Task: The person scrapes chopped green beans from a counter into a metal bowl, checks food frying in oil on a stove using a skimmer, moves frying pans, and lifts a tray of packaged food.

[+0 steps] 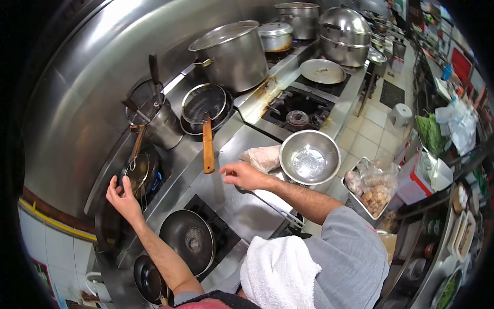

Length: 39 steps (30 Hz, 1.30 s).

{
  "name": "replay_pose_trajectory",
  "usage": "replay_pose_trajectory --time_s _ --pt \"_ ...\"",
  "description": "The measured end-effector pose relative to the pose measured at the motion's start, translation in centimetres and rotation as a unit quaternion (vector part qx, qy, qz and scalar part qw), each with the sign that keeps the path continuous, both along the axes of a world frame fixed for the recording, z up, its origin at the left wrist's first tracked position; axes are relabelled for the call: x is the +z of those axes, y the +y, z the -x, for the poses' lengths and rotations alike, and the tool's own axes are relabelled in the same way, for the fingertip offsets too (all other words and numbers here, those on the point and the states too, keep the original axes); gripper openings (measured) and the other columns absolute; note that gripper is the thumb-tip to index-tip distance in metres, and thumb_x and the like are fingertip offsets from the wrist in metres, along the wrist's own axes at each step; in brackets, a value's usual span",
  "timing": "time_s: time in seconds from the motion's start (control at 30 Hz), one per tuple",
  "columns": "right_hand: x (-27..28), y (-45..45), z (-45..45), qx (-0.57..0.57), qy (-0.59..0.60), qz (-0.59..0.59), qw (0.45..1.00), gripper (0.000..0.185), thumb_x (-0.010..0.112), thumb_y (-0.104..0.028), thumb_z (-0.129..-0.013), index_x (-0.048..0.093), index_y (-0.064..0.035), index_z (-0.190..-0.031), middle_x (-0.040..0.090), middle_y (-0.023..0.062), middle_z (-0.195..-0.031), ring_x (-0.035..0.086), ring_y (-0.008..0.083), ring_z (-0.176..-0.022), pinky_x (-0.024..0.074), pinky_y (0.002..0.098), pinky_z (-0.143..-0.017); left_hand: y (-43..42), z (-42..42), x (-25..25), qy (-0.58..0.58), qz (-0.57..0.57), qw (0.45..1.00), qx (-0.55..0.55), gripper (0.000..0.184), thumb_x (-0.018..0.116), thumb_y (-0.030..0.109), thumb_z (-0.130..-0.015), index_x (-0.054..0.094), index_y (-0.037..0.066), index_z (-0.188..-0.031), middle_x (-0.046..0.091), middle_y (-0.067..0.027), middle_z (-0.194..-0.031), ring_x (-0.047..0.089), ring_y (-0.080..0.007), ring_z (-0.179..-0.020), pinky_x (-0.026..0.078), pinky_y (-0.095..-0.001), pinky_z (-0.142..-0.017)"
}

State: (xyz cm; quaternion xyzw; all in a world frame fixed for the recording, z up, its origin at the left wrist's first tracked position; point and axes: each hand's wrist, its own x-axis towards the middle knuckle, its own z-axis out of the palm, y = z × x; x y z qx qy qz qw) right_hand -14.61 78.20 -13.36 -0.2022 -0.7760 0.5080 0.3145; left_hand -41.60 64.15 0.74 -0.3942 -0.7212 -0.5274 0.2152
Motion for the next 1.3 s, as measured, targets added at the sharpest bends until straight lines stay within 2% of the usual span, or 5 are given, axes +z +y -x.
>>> replay_pose_trajectory --time_s 0.23,0.7,0.87,1.1,1.3 --pt "-5.0 -3.0 -3.0 0.028 -0.089 0.114 0.989 0.027 0.060 -0.019 -0.083 0.057 -0.0035 -0.105 0.060 0.0058 -0.080 0.057 0.0115 -0.068 0.0479 0.0257 -0.061 2.4 5.5 -2.5 -0.121 -0.032 0.985 -0.116 0.047 0.064 0.031 -0.081 0.053 -0.001 -0.113 0.055 -0.0105 -0.105 0.056 -0.0170 -0.081 0.046 -0.0277 -0.072" --pt "17.2 18.3 14.5 -0.008 0.302 0.344 0.889 0.063 0.050 -0.048 -0.085 0.028 -0.0068 -0.127 0.044 0.0234 -0.108 0.056 0.0297 -0.079 0.0487 0.0379 -0.059 8.3 8.8 -1.2 -0.597 -0.065 0.635 -0.486 0.058 0.048 0.052 -0.085 0.054 -0.003 -0.103 0.064 -0.0174 -0.089 0.063 -0.0181 -0.061 0.053 -0.0288 -0.054" --pt "20.2 23.5 20.6 0.000 0.301 0.425 0.853 0.058 0.045 -0.062 -0.080 0.030 -0.0184 -0.115 0.040 0.0232 -0.106 0.050 0.0273 -0.076 0.0476 0.0400 -0.060 11.0 8.8 -1.3 -0.619 -0.081 0.665 -0.410 0.012 0.061 0.014 -0.079 0.057 0.004 -0.082 0.062 -0.0107 -0.071 0.054 -0.0115 -0.048 0.046 -0.0224 -0.042" --pt "21.4 26.2 25.1 0.099 0.250 0.472 0.840 0.077 0.032 -0.074 -0.076 0.007 -0.0299 -0.134 0.048 0.0246 -0.098 0.052 0.0252 -0.065 0.0453 0.0370 -0.054 9.4 8.5 -1.0 -0.592 -0.135 0.659 -0.445 0.013 0.053 0.010 -0.083 0.053 -0.002 -0.088 0.059 -0.0144 -0.074 0.048 -0.0129 -0.048 0.037 -0.0236 -0.043" --pt "23.7 25.1 27.0 0.166 0.169 0.471 0.849 0.061 0.046 -0.062 -0.080 0.033 -0.0124 -0.114 0.042 0.0160 -0.094 0.047 0.0236 -0.074 0.0469 0.0407 -0.062 8.5 7.6 1.2 -0.536 -0.156 0.694 -0.454 0.009 0.054 0.008 -0.082 0.050 0.001 -0.086 0.057 -0.0146 -0.076 0.048 -0.0133 -0.047 0.036 -0.0232 -0.043"
